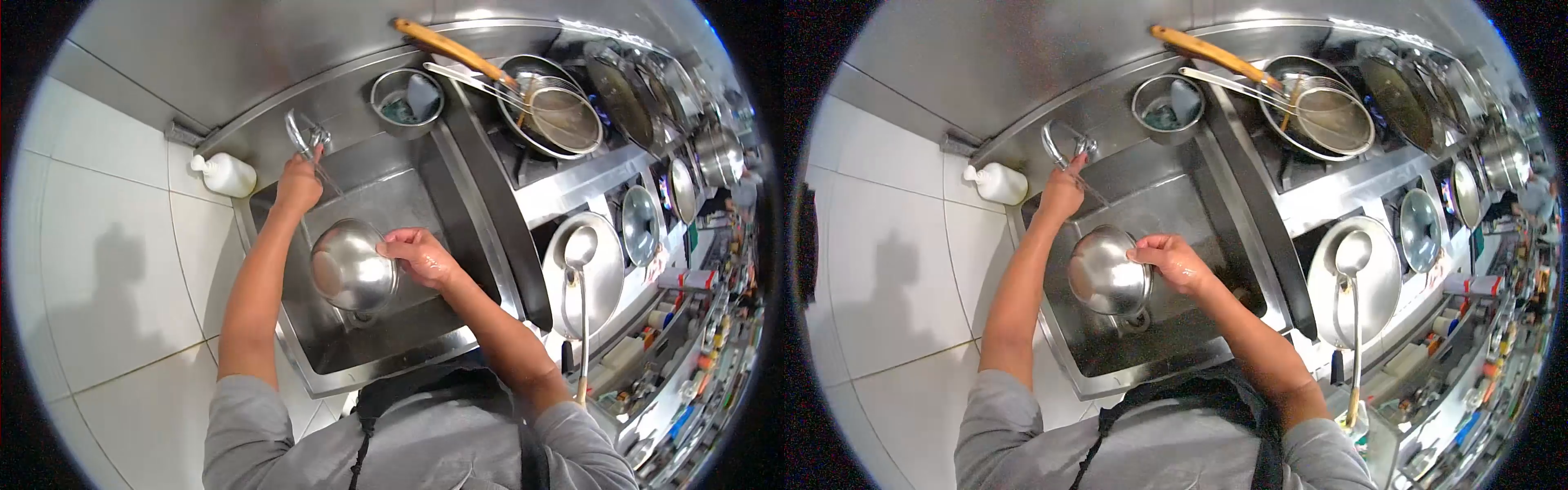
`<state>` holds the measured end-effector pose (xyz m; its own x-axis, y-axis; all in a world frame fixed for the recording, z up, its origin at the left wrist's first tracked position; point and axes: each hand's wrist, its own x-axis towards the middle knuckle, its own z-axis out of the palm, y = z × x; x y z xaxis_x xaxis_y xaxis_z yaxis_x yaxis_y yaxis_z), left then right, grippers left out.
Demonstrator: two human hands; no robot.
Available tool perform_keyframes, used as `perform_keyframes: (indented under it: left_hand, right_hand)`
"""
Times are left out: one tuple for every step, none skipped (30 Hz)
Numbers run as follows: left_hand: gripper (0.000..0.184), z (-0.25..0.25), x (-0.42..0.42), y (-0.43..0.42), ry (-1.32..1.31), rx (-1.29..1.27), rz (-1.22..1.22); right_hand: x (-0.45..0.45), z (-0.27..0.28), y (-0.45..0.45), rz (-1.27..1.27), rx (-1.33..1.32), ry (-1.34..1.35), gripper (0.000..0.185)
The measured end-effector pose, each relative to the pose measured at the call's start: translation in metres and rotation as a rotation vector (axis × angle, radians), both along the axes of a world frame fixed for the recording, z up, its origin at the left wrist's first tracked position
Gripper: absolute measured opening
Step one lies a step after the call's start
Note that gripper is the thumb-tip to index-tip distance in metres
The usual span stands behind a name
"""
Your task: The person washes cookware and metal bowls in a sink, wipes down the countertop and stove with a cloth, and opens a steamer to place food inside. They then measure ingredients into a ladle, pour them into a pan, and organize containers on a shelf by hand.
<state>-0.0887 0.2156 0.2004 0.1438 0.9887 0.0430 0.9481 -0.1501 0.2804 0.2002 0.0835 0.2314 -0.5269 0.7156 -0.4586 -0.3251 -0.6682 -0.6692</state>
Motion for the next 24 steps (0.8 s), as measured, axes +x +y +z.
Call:
perform_keyframes:
  left_hand:
    - [0.065, 0.005, 0.006, -0.001, 0.043, -0.042, 0.006]
    - [0.065, 0.009, 0.014, -0.001, 0.081, -0.083, 0.008]
    - [0.069, 0.006, 0.014, -0.004, 0.128, -0.057, -0.002]
    - [0.075, 0.003, 0.012, -0.007, 0.161, -0.028, -0.03]
    - [0.073, -0.001, 0.011, -0.005, 0.222, -0.035, -0.066]
    - [0.078, 0.021, 0.027, -0.01, 0.361, -0.155, -0.058]
    - [0.075, 0.056, 0.045, -0.022, 0.411, -0.226, -0.117]
    - [0.068, 0.015, 0.018, -0.012, 0.573, -0.055, -0.143]
    - [0.052, 0.04, 0.032, -0.025, 0.729, -0.19, -0.192]
    - [0.037, 0.061, 0.057, -0.039, 0.795, -0.453, -0.098]
    - [0.034, 0.019, 0.029, -0.039, 0.719, -0.395, -0.22]
    - [0.035, 0.042, 0.055, -0.061, 0.646, -0.597, -0.274]
    - [0.037, 0.033, 0.055, -0.076, 0.363, -0.75, -0.335]
    - [0.039, 0.026, 0.057, -0.091, 0.075, -0.896, -0.392]
    - [0.04, 0.043, 0.086, -0.121, -0.114, -0.995, -0.314]
    - [0.042, 0.067, 0.124, -0.164, -0.305, -1.089, -0.231]
    - [0.042, 0.083, 0.155, -0.196, -0.383, -1.163, -0.27]
    - [0.043, 0.096, 0.184, -0.224, -0.458, -1.235, -0.311]
    - [0.043, 0.106, 0.213, -0.251, -0.505, -1.301, -0.372]
    - [0.043, 0.114, 0.24, -0.278, -0.547, -1.372, -0.434]
    - [0.043, 0.109, 0.264, -0.3, -0.538, -1.415, -0.507]
    - [0.043, 0.102, 0.289, -0.32, -0.528, -1.459, -0.578]
    - [0.043, 0.105, 0.317, -0.342, -0.517, -1.483, -0.666]
    - [0.043, 0.109, 0.346, -0.363, -0.502, -1.508, -0.756]
  right_hand:
    - [0.0, 0.004, -0.005, -0.024, 0.008, -0.019, 0.012]
    - [0.0, 0.007, -0.01, -0.051, 0.015, -0.043, 0.012]
    - [-0.001, 0.002, -0.011, -0.033, 0.042, -0.099, 0.014]
    - [-0.003, -0.002, -0.013, -0.006, 0.085, -0.154, 0.017]
    - [-0.005, 0.004, -0.019, -0.031, 0.164, -0.222, 0.021]
    - [0.001, 0.008, -0.023, 0.036, 0.215, -0.38, 0.03]
    - [0.01, 0.009, -0.029, 0.036, 0.207, -0.366, 0.03]
    - [0.016, 0.006, -0.042, -0.054, 0.186, -0.278, 0.022]
    - [0.024, -0.003, -0.056, -0.12, 0.144, -0.096, 0.018]
    - [0.044, 0.007, -0.073, -0.104, 0.197, -0.104, 0.016]
    - [0.059, 0.004, -0.093, -0.121, 0.218, -0.087, 0.013]
    - [0.079, 0.011, -0.116, -0.132, 0.183, -0.016, 0.013]
    - [0.099, 0.018, -0.142, -0.185, 0.178, 0.011, 0.013]
    - [0.129, 0.035, -0.17, -0.19, 0.105, 0.028, 0.015]
    - [0.151, 0.016, -0.198, -0.244, 0.097, 0.049, 0.014]
    - [0.175, 0.036, -0.231, -0.341, 0.067, 0.073, 0.011]
    - [0.202, 0.049, -0.268, -0.413, 0.051, 0.087, 0.01]
    - [0.232, 0.043, -0.301, -0.4, 0.025, 0.054, 0.011]
    - [0.251, 0.054, -0.336, -0.514, 0.053, 0.109, 0.012]
    - [0.276, 0.047, -0.372, -0.593, 0.034, 0.088, 0.011]
    - [0.293, 0.067, -0.407, -0.687, -0.038, 0.078, 0.011]
    - [0.311, 0.071, -0.441, -0.768, -0.025, 0.092, 0.006]
    - [0.324, 0.068, -0.475, -0.874, -0.01, 0.049, 0.008]
    - [0.337, 0.068, -0.509, -0.938, -0.018, 0.062, 0.008]
